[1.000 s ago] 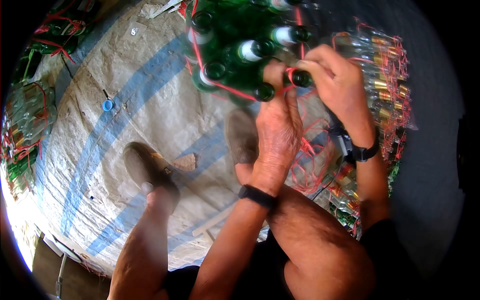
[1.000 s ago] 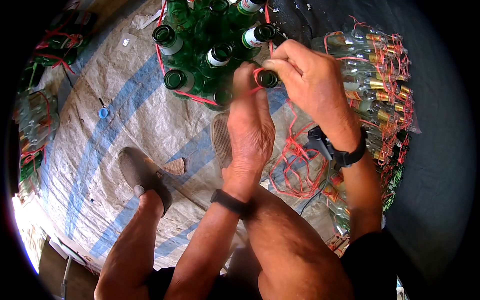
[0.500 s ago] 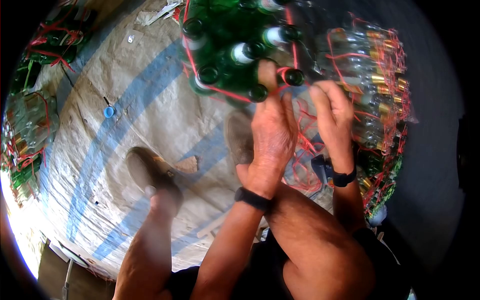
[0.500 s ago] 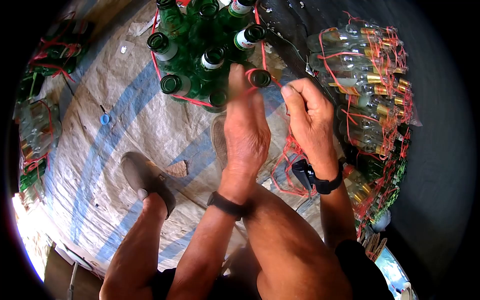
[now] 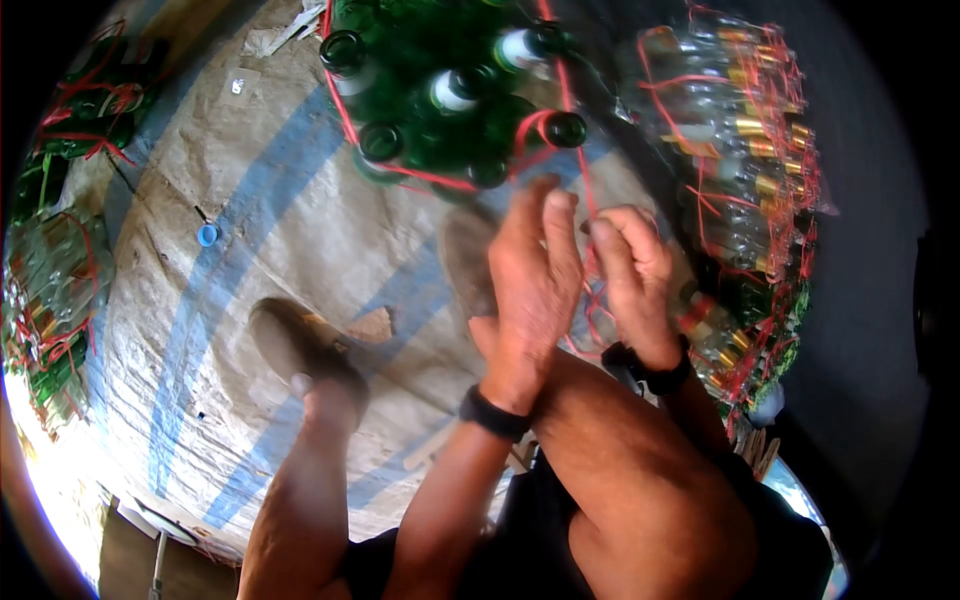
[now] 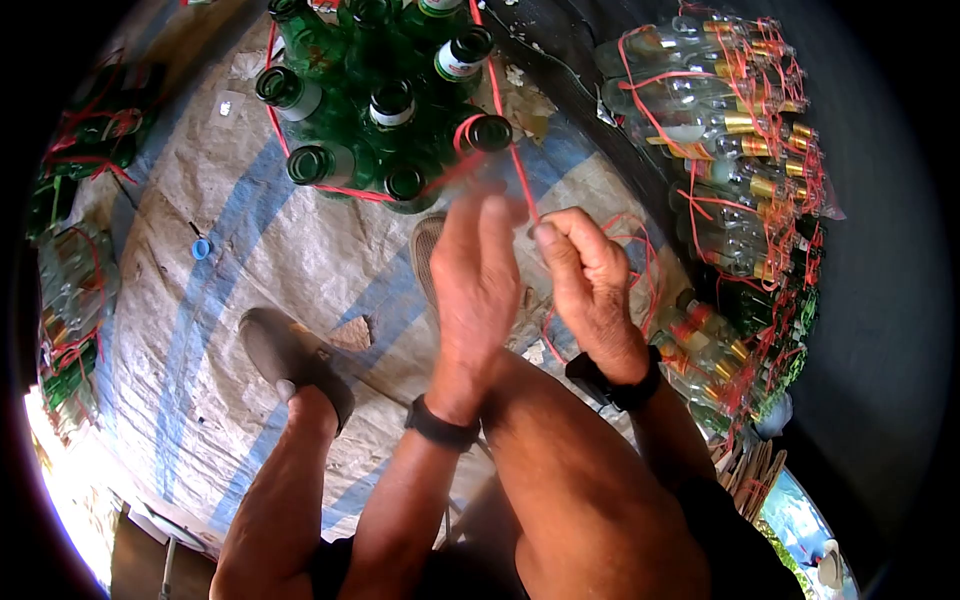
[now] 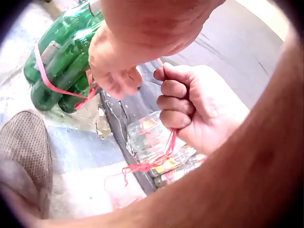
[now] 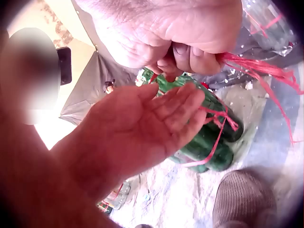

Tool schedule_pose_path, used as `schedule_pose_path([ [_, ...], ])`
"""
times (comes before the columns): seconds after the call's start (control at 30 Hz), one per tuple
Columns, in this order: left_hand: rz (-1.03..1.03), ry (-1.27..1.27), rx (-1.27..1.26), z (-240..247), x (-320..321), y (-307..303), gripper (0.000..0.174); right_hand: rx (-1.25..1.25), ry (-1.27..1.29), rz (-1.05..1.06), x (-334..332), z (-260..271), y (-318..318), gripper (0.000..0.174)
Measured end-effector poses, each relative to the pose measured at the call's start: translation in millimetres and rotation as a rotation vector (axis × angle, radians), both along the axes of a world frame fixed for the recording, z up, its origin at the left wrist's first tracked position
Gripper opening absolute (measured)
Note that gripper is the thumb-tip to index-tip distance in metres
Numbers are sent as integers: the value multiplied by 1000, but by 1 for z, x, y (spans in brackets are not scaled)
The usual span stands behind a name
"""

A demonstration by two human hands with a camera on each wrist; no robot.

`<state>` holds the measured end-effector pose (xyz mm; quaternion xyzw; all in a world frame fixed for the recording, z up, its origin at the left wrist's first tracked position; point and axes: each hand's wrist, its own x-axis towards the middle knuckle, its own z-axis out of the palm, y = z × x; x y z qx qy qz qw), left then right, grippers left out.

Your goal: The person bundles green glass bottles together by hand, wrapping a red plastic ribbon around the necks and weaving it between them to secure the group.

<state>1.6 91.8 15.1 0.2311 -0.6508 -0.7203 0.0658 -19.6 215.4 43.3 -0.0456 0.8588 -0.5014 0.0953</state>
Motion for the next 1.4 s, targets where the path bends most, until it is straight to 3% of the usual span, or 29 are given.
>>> schedule_pose_path([
  [0.1, -55, -63, 542, 2, -9, -10, 34, -42, -160, 5, 23, -10, 4, 12],
  [0.17, -75, -93, 531, -2, -8, -14, 32, -176, -168, -20, 35, -24, 3, 15],
  [0.27, -51, -130, 582, -2, -8, -14, 31, -29, -69, 79, 41, -21, 12, 14],
  [0.33, -44, -163, 612, -3, -9, -15, 31, 173, -73, 253, 46, -29, 39, 12],
  [0.43, -69, -170, 515, -12, -8, -20, 31, 183, -22, 174, 68, -60, 84, 12],
  [0.5, -70, -96, 279, -22, -9, -22, 31, 264, -82, 170, 75, -61, 116, 14],
  [0.6, -81, -83, 291, -22, -12, -30, 28, 439, -66, 215, 100, -71, 172, 16],
  [0.67, -114, -73, 242, -25, -12, -32, 29, 566, -256, 238, 121, -76, 204, 18],
  [0.77, -66, -65, 281, -21, -10, -18, 30, 554, -328, 295, 141, -76, 212, 22],
  [0.9, -51, -129, 145, -13, -10, -23, 31, 558, -505, 301, 136, -73, 201, 25],
  [1.0, -18, -4, 50, -14, -10, -30, 28, 710, -581, 559, 135, -94, 220, 40],
  [1.1, -28, -53, 152, -15, -7, -28, 23, 571, -400, 652, 104, -68, 199, 51],
  [1.17, -5, -64, 187, -14, -6, -23, 21, 671, -361, 711, 73, -47, 183, 58],
  [1.23, 120, 30, 153, -18, -5, -16, 22, 686, -37, 657, 38, -18, 146, 43],
  [1.4, 172, -65, 209, -2, -3, -19, 17, 534, 159, 403, -34, 35, 58, 20],
])
